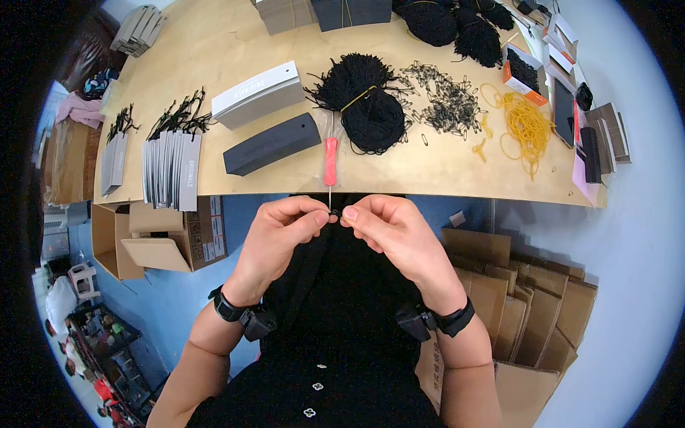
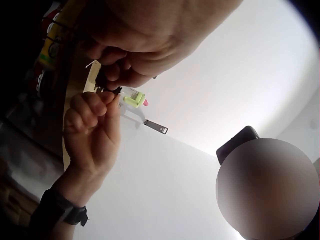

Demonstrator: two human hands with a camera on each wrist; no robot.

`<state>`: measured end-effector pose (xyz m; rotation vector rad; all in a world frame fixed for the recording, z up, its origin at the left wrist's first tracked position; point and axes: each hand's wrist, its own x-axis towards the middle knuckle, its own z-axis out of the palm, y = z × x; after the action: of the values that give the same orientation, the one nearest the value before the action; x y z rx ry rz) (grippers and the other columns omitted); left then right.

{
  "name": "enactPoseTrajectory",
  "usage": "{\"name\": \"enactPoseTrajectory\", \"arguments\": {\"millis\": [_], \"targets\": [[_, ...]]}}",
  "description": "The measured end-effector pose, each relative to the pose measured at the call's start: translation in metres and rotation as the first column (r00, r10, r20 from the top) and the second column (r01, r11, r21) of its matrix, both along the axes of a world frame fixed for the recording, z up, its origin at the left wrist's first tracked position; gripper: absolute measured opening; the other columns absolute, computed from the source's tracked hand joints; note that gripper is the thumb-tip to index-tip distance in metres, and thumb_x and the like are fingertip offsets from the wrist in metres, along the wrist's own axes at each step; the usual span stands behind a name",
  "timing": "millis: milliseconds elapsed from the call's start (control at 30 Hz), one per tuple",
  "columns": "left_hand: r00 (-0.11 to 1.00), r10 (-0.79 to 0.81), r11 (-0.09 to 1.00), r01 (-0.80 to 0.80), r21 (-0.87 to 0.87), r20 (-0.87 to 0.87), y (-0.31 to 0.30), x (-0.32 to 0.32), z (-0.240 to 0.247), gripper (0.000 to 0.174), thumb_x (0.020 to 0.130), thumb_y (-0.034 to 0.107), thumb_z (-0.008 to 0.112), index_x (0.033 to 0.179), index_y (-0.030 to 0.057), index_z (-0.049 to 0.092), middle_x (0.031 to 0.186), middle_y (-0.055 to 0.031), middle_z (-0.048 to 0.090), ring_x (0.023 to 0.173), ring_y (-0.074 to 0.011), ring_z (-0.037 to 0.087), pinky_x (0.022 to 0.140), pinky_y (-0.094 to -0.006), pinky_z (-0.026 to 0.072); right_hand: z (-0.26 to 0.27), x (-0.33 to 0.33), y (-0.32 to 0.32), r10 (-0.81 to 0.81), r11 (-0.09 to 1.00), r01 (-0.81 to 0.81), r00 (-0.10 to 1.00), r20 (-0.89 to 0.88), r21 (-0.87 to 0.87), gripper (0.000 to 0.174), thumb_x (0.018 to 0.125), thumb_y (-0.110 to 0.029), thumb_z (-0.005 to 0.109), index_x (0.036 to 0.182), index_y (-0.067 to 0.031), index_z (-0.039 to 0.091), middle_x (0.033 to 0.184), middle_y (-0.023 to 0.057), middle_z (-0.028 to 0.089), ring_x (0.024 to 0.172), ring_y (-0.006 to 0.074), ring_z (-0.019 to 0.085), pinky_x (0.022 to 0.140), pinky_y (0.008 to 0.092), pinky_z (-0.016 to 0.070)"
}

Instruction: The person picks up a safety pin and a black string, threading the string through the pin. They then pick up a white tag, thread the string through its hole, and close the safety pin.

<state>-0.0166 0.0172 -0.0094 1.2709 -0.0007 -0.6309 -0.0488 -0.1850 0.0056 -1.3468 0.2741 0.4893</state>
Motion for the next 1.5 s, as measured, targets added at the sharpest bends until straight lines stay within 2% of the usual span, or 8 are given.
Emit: {"name": "enactPoseTrajectory", "arguments": {"millis": [500,567,600,700,1033,1100,1200,1500], "targets": [[1.0,-0.011,0.999,0.012,-0.046,0.027,0.0,0.002,-0.002,0.016,0.093,0.014,0.068,0.1,0.0001,0.072,0.086,-0.0017,0.068,0.073,-0.0051,0.053,0.064,-0.0205,0.0404,0.007,-0.01,0.014,-0.065,0.984,0.088,0.988,0.141,-0.158,0.023,0.099,-0.023,0.06,0.096,-0.0011,0.068,0.078,0.0003,0.06,0.066,0.0075,0.053,0.059,0.0222,0.0422],[0.999,-0.025,0.998,0.026,-0.06,0.019,0.003,0.004,-0.003,0.017,0.093,0.012,0.069,0.103,-0.001,0.073,0.091,-0.0029,0.071,0.081,-0.0065,0.058,0.075,-0.022,0.0471,0.01,-0.013,0.016,0.084,0.827,0.203,0.877,0.472,-0.524,0.015,0.096,-0.014,0.062,0.098,0.0003,0.067,0.084,0.0071,0.063,0.07,0.0149,0.058,0.063,0.0274,0.0459],[1.0,-0.025,0.998,0.026,-0.06,0.019,0.002,0.004,-0.003,0.017,0.093,0.012,0.069,0.103,-0.001,0.073,0.091,-0.0029,0.071,0.081,-0.0065,0.058,0.075,-0.022,0.0471,0.021,-0.013,0.018,0.118,0.788,0.192,0.886,0.448,-0.585,0.013,0.09,-0.006,0.066,0.102,-0.0012,0.066,0.086,0.0116,0.062,0.072,0.0223,0.061,0.065,0.0324,0.0481],[0.999,-0.031,0.999,0.032,-0.045,0.015,0.001,0.003,-0.001,0.017,0.093,0.013,0.069,0.104,-0.0007,0.073,0.091,-0.0033,0.071,0.082,-0.0066,0.058,0.076,-0.0224,0.0475,0.01,-0.013,0.018,0.224,0.689,0.293,0.784,0.579,-0.663,0.021,0.084,-0.002,0.07,0.105,-0.0029,0.065,0.086,0.0113,0.06,0.077,0.0262,0.062,0.068,0.0363,0.0496],[0.999,-0.044,0.997,0.043,-0.063,-0.002,0.002,0.003,0.0,0.019,0.095,0.014,0.068,0.105,-0.0014,0.072,0.094,-0.005,0.072,0.083,-0.0076,0.059,0.078,-0.0232,0.0481,0.017,-0.006,0.014,0.311,0.651,0.353,0.684,0.66,-0.672,0.029,0.077,-0.002,0.073,0.106,-0.0052,0.065,0.092,0.0098,0.059,0.085,0.0279,0.061,0.074,0.0395,0.0486],[0.999,-0.053,0.997,0.052,-0.065,-0.001,0.003,0.004,0.0,0.019,0.095,0.014,0.067,0.105,-0.0013,0.071,0.094,-0.005,0.072,0.084,-0.0076,0.059,0.078,-0.0232,0.0479,0.016,-0.003,0.01,0.473,0.538,0.443,0.546,0.692,-0.717,0.031,0.075,-0.002,0.073,0.105,-0.0065,0.066,0.091,0.0068,0.058,0.084,0.0249,0.06,0.074,0.0371,0.0469],[0.996,-0.083,0.992,0.082,-0.094,-0.009,0.004,0.005,-0.001,0.018,0.095,0.015,0.067,0.104,-0.0009,0.072,0.094,-0.0048,0.072,0.084,-0.0076,0.059,0.078,-0.0227,0.0473,0.02,0.0,0.01,0.505,0.539,0.448,0.505,0.7,-0.713,0.028,0.074,-0.002,0.074,0.101,-0.0074,0.067,0.089,0.0045,0.057,0.082,0.0226,0.059,0.074,0.0343,0.0449],[0.987,-0.081,0.993,0.067,-0.101,-0.142,0.013,-0.001,-0.004,0.017,0.095,0.014,0.067,0.104,0.0004,0.071,0.087,-0.0033,0.069,0.075,-0.0055,0.054,0.066,-0.0211,0.0422,0.013,0.004,0.009,0.432,0.55,0.518,0.495,0.754,-0.655,0.021,0.069,-0.002,0.075,0.085,-0.008,0.061,0.085,0.0051,0.055,0.079,0.0244,0.057,0.071,0.0355,0.0441]]}}
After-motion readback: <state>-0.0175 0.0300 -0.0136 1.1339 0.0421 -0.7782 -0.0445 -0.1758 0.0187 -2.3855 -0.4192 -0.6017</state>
